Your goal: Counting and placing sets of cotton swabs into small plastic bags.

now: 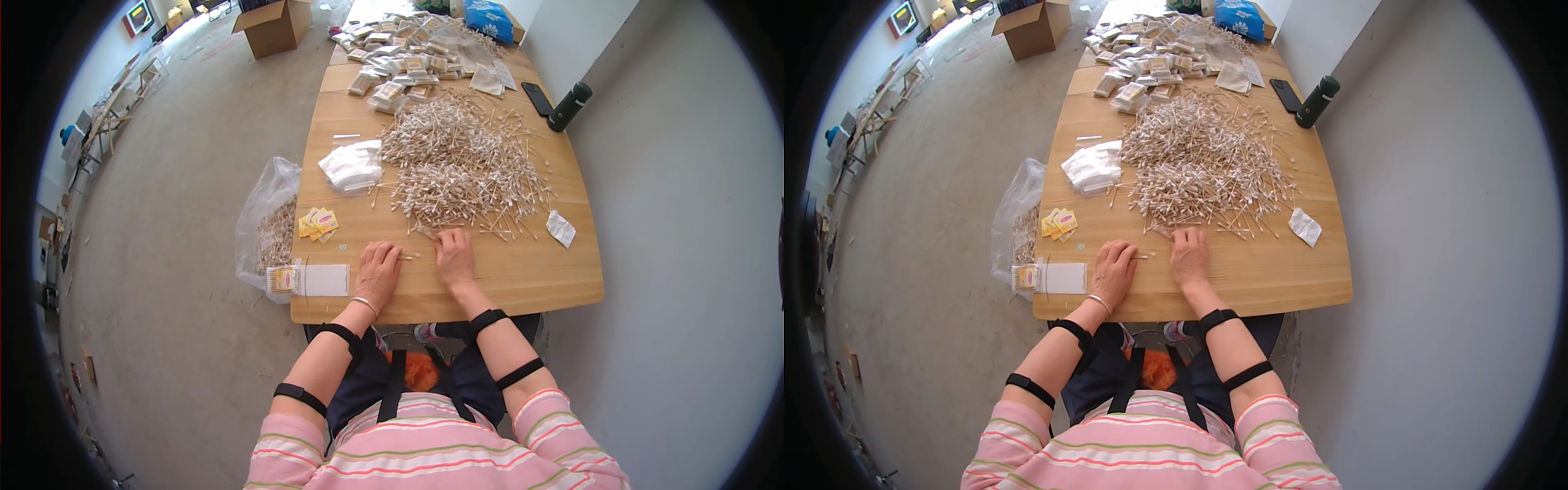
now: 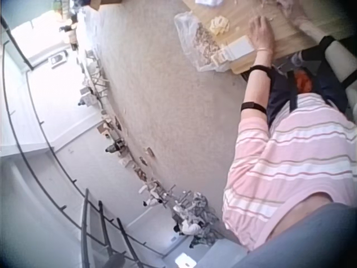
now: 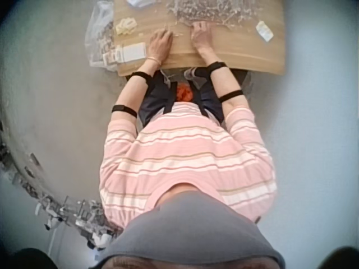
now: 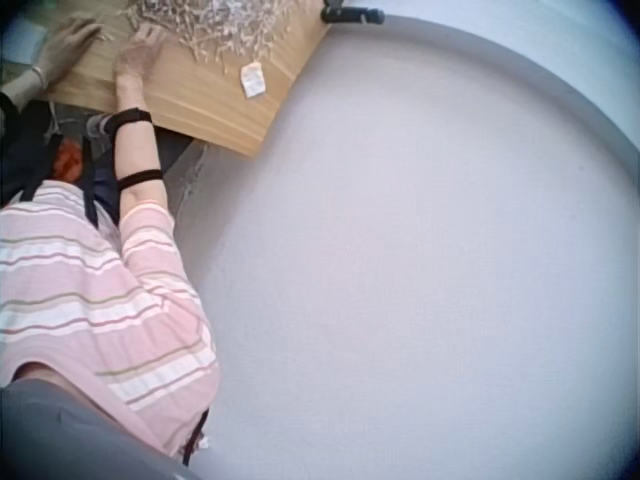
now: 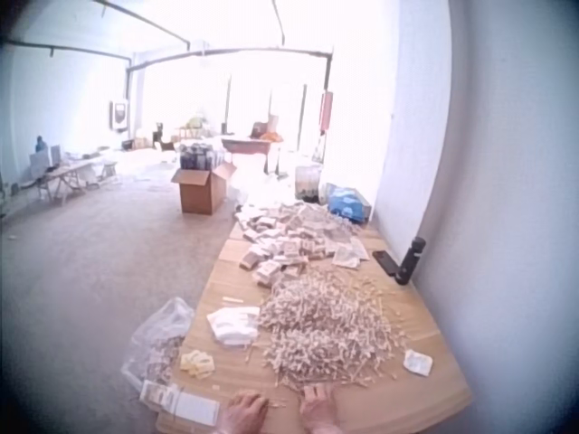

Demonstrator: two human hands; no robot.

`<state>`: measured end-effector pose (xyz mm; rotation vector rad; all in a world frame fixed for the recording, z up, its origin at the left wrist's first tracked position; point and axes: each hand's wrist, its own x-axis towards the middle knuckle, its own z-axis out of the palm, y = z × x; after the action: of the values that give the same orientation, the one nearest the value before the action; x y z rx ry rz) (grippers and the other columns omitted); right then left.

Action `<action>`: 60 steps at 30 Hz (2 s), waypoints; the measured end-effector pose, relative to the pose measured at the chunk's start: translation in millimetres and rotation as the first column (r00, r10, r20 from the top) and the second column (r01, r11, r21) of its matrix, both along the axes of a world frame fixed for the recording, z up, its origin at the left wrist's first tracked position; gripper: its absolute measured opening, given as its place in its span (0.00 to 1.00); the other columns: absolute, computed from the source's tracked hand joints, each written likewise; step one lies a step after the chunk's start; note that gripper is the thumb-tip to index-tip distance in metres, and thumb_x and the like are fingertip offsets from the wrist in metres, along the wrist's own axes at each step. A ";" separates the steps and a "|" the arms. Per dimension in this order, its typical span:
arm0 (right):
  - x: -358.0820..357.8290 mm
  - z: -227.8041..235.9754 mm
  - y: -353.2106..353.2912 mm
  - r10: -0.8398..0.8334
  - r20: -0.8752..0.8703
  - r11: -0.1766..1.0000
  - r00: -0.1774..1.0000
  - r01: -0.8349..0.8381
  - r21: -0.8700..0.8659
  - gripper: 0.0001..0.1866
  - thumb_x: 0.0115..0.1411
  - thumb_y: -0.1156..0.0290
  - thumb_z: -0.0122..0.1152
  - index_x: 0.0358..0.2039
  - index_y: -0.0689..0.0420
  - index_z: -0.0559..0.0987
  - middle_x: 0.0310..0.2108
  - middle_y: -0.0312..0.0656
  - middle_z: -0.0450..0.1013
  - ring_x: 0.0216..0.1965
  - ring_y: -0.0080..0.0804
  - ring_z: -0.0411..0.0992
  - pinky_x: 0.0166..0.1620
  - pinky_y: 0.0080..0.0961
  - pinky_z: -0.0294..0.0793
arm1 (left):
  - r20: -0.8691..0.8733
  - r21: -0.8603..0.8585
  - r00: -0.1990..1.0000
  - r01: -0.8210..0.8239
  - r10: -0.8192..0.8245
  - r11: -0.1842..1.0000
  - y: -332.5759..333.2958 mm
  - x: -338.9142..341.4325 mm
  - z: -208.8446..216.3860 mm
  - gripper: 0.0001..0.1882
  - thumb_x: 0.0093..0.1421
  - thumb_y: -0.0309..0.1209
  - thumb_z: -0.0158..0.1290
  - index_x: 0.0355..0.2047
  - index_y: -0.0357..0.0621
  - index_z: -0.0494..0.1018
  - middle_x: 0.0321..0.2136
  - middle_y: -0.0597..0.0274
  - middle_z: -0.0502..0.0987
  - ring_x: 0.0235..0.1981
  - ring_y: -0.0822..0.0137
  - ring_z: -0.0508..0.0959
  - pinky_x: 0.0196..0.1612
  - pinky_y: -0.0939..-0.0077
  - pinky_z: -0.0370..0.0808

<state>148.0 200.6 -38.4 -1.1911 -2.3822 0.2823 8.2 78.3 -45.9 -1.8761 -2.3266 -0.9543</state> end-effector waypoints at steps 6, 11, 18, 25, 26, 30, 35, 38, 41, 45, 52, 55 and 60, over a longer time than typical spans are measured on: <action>-3.8 5.5 -34.4 0.109 -0.127 0.993 0.986 -0.101 0.066 0.06 0.48 0.71 0.62 0.29 0.51 0.77 0.34 0.37 0.70 0.39 0.37 0.66 0.44 0.33 0.68 | 0.133 0.046 0.981 0.134 -0.139 0.990 -17.2 -2.6 0.8 0.07 0.51 0.25 0.56 0.32 0.46 0.73 0.40 0.56 0.69 0.46 0.54 0.69 0.49 0.60 0.66; -9.2 -2.0 -44.4 0.388 -0.211 0.921 0.897 -0.387 0.052 0.08 0.47 0.74 0.61 0.30 0.51 0.77 0.36 0.37 0.71 0.42 0.36 0.67 0.45 0.32 0.68 | 0.060 0.106 0.997 0.040 -0.047 0.994 -18.4 10.4 17.4 0.13 0.51 0.27 0.57 0.39 0.45 0.73 0.45 0.53 0.68 0.50 0.51 0.67 0.54 0.60 0.64; -28.8 15.0 -16.4 0.298 -0.261 0.953 0.918 -0.303 0.024 0.09 0.49 0.75 0.57 0.32 0.51 0.78 0.38 0.37 0.71 0.44 0.37 0.67 0.46 0.32 0.68 | 0.027 0.028 0.999 0.040 -0.041 0.999 -20.0 6.0 19.0 0.18 0.52 0.30 0.57 0.44 0.42 0.71 0.51 0.53 0.68 0.57 0.51 0.63 0.58 0.59 0.61; -34.9 9.5 35.5 0.215 0.070 0.966 0.974 -0.223 0.131 0.07 0.51 0.71 0.56 0.31 0.50 0.79 0.40 0.35 0.68 0.45 0.36 0.64 0.46 0.33 0.68 | 0.090 0.118 0.987 0.125 -0.136 0.985 -16.0 2.9 10.5 0.12 0.53 0.29 0.56 0.38 0.43 0.73 0.45 0.56 0.73 0.52 0.54 0.69 0.57 0.59 0.63; -32.0 7.1 39.9 0.117 0.097 0.983 0.988 -0.129 0.127 0.06 0.52 0.70 0.56 0.31 0.49 0.79 0.40 0.35 0.67 0.45 0.36 0.64 0.46 0.33 0.68 | 0.090 0.128 0.987 0.121 -0.133 0.984 -15.7 3.7 11.3 0.11 0.52 0.28 0.57 0.37 0.43 0.73 0.44 0.56 0.73 0.51 0.54 0.69 0.56 0.59 0.64; -25.3 6.4 33.0 0.098 0.057 0.988 0.994 -0.104 0.116 0.05 0.51 0.68 0.61 0.30 0.50 0.78 0.38 0.34 0.68 0.44 0.35 0.64 0.47 0.33 0.67 | 0.111 0.121 0.985 0.121 -0.135 0.985 -17.4 2.4 10.9 0.11 0.52 0.30 0.57 0.36 0.44 0.72 0.43 0.57 0.72 0.51 0.55 0.68 0.58 0.58 0.62; -7.0 5.9 21.3 0.226 -0.025 0.971 0.974 -0.223 0.084 0.07 0.47 0.71 0.65 0.28 0.52 0.77 0.37 0.34 0.68 0.45 0.37 0.64 0.47 0.35 0.66 | 0.108 0.130 0.985 0.117 -0.131 0.985 -16.7 2.2 11.3 0.11 0.51 0.29 0.56 0.35 0.44 0.72 0.42 0.56 0.72 0.50 0.55 0.69 0.57 0.58 0.62; 4.9 9.2 15.6 0.293 -0.072 0.954 0.953 -0.287 0.082 0.07 0.46 0.71 0.66 0.27 0.52 0.76 0.36 0.35 0.68 0.45 0.37 0.64 0.47 0.36 0.65 | 0.117 0.136 0.985 0.111 -0.127 0.984 -16.7 2.3 13.4 0.11 0.50 0.29 0.57 0.35 0.44 0.73 0.41 0.56 0.72 0.49 0.55 0.69 0.57 0.58 0.63; 13.7 11.7 10.9 0.329 -0.105 0.944 0.939 -0.322 0.075 0.07 0.46 0.72 0.66 0.27 0.52 0.76 0.35 0.35 0.69 0.44 0.37 0.64 0.47 0.36 0.65 | 0.107 0.146 0.986 0.111 -0.127 0.983 -15.8 2.2 13.0 0.11 0.50 0.29 0.57 0.34 0.45 0.73 0.41 0.57 0.72 0.49 0.55 0.69 0.56 0.59 0.63; 18.7 13.7 5.5 0.335 -0.117 0.942 0.935 -0.330 0.062 0.06 0.49 0.71 0.64 0.29 0.52 0.76 0.34 0.35 0.69 0.44 0.37 0.65 0.47 0.35 0.64 | 0.085 0.168 0.986 0.130 -0.146 0.977 -16.4 1.1 12.8 0.12 0.48 0.26 0.59 0.35 0.43 0.73 0.41 0.56 0.73 0.48 0.54 0.70 0.54 0.60 0.65; 22.6 5.7 25.9 0.020 -0.059 1.000 0.998 -0.020 -0.006 0.05 0.53 0.70 0.59 0.32 0.51 0.75 0.35 0.36 0.70 0.43 0.37 0.66 0.47 0.35 0.63 | 0.175 0.160 0.981 0.055 -0.083 0.986 -15.6 4.4 15.6 0.13 0.49 0.29 0.58 0.37 0.45 0.73 0.41 0.57 0.72 0.49 0.56 0.69 0.56 0.59 0.63; 24.3 4.1 28.6 0.013 -0.107 1.000 0.994 -0.012 0.007 0.07 0.52 0.71 0.59 0.34 0.50 0.76 0.34 0.35 0.71 0.43 0.37 0.66 0.47 0.35 0.62 | 0.164 0.149 0.979 0.100 -0.124 0.984 -16.1 0.9 13.0 0.16 0.49 0.29 0.58 0.41 0.46 0.73 0.42 0.56 0.72 0.50 0.55 0.69 0.57 0.60 0.63; 29.0 15.9 14.8 0.128 -0.114 0.992 0.985 -0.127 0.018 0.10 0.51 0.71 0.59 0.35 0.48 0.80 0.38 0.34 0.71 0.46 0.35 0.65 0.49 0.34 0.62 | 0.127 0.110 0.985 0.105 -0.118 0.988 -18.4 1.3 15.6 0.18 0.50 0.29 0.57 0.43 0.47 0.73 0.43 0.57 0.72 0.51 0.55 0.68 0.57 0.60 0.63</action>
<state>177.0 215.4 -22.5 -0.9916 -2.3596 0.3695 9.4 59.8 -30.3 -1.9780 -2.2113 -1.2222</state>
